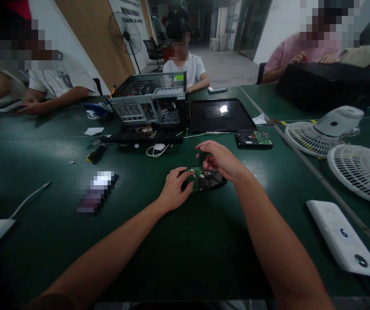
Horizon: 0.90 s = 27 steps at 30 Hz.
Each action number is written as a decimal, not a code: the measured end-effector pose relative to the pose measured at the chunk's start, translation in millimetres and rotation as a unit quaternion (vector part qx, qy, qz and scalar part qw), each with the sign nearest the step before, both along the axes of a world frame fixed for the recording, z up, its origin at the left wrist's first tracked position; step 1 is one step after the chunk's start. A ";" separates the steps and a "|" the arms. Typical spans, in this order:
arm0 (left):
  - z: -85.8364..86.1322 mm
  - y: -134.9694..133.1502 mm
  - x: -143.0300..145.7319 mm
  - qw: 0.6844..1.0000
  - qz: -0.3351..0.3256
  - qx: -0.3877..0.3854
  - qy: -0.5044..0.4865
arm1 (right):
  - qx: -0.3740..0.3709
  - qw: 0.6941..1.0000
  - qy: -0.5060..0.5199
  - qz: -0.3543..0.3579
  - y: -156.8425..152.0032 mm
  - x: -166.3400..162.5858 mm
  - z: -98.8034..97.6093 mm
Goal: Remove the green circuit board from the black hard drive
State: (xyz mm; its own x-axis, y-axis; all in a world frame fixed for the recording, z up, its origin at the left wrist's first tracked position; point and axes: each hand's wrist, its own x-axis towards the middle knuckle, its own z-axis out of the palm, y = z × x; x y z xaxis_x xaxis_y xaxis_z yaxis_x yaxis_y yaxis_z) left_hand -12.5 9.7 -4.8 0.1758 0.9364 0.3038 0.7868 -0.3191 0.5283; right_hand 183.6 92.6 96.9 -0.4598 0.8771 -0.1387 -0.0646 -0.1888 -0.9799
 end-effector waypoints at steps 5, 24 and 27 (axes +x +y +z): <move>3.6 -0.4 -0.2 1.000 -0.003 -0.004 -0.001 | -0.032 0.999 0.014 0.016 -0.4 0.2 -0.3; -0.7 0.2 1.1 1.000 0.004 0.001 0.010 | 0.042 0.998 -0.031 -0.018 2.4 4.1 1.6; -0.4 0.0 0.8 1.000 0.004 -0.003 0.013 | 0.033 0.998 -0.036 -0.036 2.9 2.8 0.7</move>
State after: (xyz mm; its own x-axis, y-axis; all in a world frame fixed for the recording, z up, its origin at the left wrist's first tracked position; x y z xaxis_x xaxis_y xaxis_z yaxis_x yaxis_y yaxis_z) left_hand -11.8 9.7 -5.2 0.1765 0.9394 0.2938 0.8022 -0.3103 0.5101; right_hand 186.5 95.5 97.6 -0.3866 0.9157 -0.1098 -0.0043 -0.1208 -0.9927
